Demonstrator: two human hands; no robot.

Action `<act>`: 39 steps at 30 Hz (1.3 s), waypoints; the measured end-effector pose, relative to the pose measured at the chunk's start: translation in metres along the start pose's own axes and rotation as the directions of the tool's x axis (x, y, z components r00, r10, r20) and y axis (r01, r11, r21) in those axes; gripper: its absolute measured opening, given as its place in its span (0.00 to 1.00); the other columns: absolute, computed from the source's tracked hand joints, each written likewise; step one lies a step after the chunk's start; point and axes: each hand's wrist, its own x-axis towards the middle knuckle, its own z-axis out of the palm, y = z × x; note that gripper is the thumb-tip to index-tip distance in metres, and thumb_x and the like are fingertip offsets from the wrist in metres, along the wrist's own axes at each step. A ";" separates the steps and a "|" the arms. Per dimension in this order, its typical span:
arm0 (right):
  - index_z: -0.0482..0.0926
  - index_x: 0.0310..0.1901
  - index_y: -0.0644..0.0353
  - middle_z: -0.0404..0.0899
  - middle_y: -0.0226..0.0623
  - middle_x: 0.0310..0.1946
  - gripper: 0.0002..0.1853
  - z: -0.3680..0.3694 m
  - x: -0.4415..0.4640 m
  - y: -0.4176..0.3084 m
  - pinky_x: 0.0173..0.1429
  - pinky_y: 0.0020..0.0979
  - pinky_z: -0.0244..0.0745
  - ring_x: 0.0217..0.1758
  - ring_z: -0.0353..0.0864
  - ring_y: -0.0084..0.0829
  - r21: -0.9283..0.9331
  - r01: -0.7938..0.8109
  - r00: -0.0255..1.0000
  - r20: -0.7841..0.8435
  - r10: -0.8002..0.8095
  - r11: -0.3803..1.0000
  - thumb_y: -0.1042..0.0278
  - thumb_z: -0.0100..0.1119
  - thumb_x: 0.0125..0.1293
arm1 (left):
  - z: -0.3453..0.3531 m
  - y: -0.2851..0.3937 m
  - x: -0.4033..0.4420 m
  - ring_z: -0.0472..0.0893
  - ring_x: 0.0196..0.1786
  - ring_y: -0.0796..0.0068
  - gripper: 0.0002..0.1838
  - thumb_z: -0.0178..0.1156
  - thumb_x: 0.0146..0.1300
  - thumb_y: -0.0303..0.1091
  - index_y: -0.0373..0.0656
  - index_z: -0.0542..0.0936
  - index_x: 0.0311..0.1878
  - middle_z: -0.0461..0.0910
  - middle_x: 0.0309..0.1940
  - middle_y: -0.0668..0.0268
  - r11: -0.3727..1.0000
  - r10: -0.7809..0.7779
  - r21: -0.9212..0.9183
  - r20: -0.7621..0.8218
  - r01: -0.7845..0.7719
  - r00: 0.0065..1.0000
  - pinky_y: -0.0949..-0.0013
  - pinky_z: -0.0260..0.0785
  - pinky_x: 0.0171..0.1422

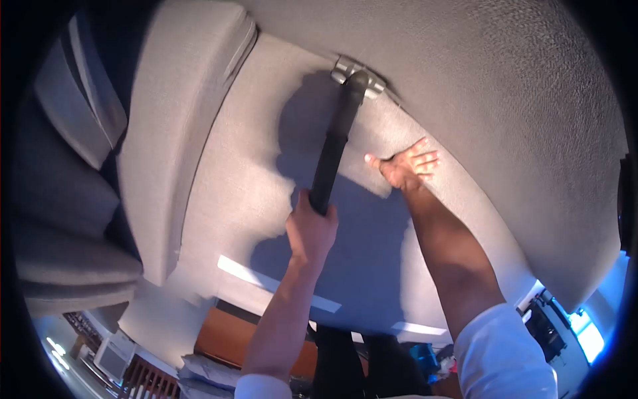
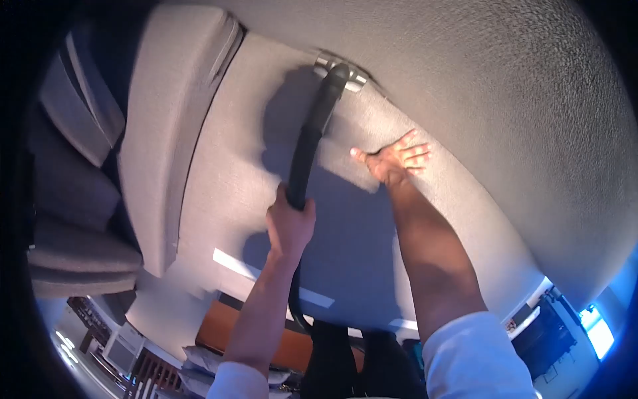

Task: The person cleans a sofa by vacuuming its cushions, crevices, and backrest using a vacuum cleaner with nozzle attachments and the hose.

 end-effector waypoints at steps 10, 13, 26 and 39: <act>0.07 0.74 0.62 0.06 0.78 0.75 0.91 0.000 0.003 0.004 0.79 0.74 0.17 0.79 0.04 0.73 -0.045 0.001 0.997 -0.075 -0.004 0.999 0.16 0.73 0.40 | -0.035 -0.073 -0.015 0.89 0.41 0.43 0.22 0.67 0.60 0.36 0.39 0.78 0.56 0.87 0.35 0.45 0.996 0.035 -0.071 -0.159 -0.047 0.987 0.50 0.83 0.46; 0.07 0.74 0.62 0.06 0.78 0.75 0.91 0.008 0.003 0.002 0.78 0.74 0.17 0.79 0.04 0.73 -0.043 0.013 1.000 -0.028 -0.014 0.999 0.15 0.72 0.40 | -0.032 -0.046 0.020 0.89 0.39 0.43 0.20 0.65 0.61 0.34 0.38 0.77 0.55 0.87 0.33 0.45 0.998 0.042 -0.042 -0.194 -0.051 0.980 0.52 0.83 0.43; 0.09 0.75 0.64 0.07 0.78 0.75 0.91 -0.004 -0.004 -0.001 0.79 0.74 0.22 0.80 0.07 0.74 -0.054 0.012 0.999 0.046 -0.010 0.998 0.15 0.73 0.39 | 0.013 -0.028 -0.055 0.89 0.41 0.46 0.24 0.70 0.59 0.39 0.38 0.77 0.54 0.86 0.36 0.46 0.993 0.107 0.041 0.067 -0.110 0.992 0.52 0.83 0.50; 0.09 0.76 0.62 0.10 0.75 0.77 0.91 0.007 0.008 0.009 0.77 0.78 0.27 0.81 0.09 0.72 -0.098 0.019 0.996 -0.085 -0.028 0.995 0.09 0.68 0.37 | -0.057 -0.057 -0.023 0.89 0.36 0.49 0.19 0.67 0.58 0.34 0.38 0.79 0.52 0.86 0.31 0.51 0.987 -0.090 -0.149 -0.240 0.055 0.967 0.53 0.80 0.42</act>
